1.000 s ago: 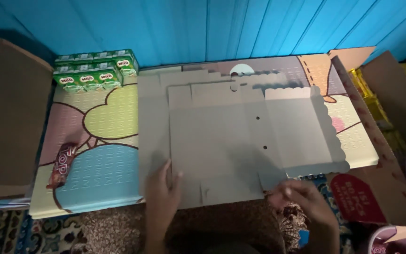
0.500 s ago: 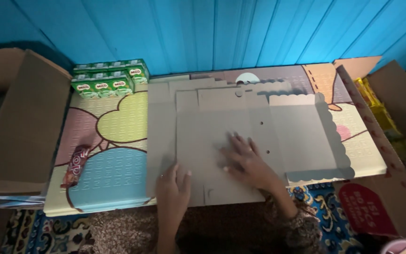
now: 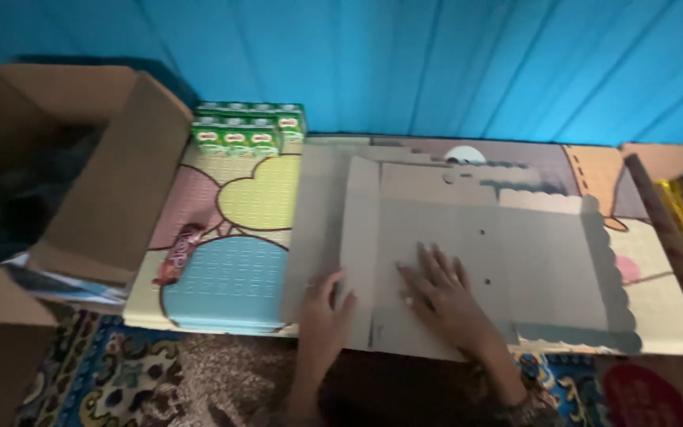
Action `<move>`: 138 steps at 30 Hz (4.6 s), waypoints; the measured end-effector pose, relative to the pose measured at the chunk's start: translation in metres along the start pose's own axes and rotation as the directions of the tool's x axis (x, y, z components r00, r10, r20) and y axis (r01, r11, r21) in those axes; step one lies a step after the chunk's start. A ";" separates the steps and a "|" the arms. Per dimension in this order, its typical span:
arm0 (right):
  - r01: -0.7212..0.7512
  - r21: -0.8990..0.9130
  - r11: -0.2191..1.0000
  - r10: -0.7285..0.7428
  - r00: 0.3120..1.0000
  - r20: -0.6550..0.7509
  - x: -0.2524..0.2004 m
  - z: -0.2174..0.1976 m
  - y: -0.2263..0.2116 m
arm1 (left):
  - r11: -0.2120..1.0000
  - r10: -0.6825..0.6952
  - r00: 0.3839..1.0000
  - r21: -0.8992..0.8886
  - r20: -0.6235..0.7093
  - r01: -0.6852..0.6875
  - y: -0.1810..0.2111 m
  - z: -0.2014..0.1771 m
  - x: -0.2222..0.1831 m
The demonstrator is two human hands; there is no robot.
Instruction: Preparing cardboard box templates by applying decorative paper strips
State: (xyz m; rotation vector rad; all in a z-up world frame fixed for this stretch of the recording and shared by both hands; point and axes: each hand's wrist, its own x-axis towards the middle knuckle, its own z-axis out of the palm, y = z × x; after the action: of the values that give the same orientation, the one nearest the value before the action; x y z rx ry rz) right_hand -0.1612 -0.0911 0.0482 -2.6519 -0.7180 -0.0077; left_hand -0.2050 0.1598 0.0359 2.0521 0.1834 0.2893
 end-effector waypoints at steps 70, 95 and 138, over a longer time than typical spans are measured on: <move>0.151 -0.186 0.971 -0.153 0.988 0.002 0.019 0.035 0.015 | 0.949 0.294 0.926 0.043 0.236 -0.312 0.060 0.035 -0.016; 0.225 0.059 0.972 -0.228 0.972 0.049 -0.019 -0.024 -0.039 | 0.988 0.108 0.954 -0.135 0.278 -0.072 0.013 -0.054 -0.008; 0.199 0.122 0.972 -0.186 0.976 -0.115 -0.039 -0.014 -0.077 | 0.984 0.165 0.938 0.017 0.304 -0.178 0.011 -0.055 -0.028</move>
State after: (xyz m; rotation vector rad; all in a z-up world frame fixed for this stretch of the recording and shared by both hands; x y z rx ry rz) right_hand -0.2313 -0.0544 0.0853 -2.4267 -0.9056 -0.1440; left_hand -0.2468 0.1939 0.0672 2.1307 -0.1799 0.0747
